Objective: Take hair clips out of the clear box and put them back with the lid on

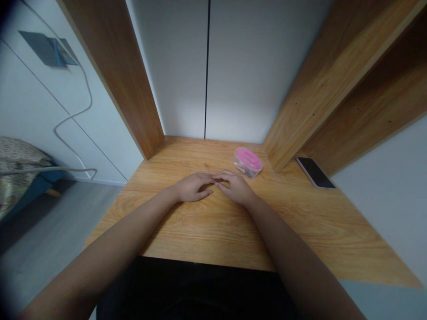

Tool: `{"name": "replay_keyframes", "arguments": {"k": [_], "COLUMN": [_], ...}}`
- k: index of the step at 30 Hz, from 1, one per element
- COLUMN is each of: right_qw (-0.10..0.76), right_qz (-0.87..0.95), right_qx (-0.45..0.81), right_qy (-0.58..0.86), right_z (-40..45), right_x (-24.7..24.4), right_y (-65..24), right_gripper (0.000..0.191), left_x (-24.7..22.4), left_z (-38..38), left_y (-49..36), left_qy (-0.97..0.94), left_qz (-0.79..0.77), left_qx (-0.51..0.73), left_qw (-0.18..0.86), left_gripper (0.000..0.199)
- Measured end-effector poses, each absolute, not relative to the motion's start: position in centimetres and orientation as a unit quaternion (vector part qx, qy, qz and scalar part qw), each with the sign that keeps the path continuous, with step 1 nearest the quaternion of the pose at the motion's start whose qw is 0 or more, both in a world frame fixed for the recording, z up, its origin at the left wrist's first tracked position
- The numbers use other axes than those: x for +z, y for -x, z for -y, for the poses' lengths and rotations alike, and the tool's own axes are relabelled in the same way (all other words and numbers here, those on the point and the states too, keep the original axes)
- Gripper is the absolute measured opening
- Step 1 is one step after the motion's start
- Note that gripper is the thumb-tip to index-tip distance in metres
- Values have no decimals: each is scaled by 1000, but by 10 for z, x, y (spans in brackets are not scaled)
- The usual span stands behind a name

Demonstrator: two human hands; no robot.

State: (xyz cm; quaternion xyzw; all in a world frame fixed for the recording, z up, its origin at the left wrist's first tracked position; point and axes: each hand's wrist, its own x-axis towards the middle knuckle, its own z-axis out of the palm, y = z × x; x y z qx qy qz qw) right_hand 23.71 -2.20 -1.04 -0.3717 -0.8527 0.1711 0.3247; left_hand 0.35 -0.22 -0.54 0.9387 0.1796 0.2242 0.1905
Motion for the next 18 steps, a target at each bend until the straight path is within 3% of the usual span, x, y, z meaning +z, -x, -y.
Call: {"name": "replay_keyframes", "arguments": {"k": [18], "right_qw": [330], "right_qz": [850], "right_qx": [175], "right_qy": [371], "right_z": [22], "right_x": [-10], "right_y": [-237], "right_gripper": [24], "left_x": [-6], "left_z": [2], "left_y": [-3], "left_qy": [-940], "left_qz": [-178], "left_qx": [223], "left_qw": [187], "left_gripper": [39]}}
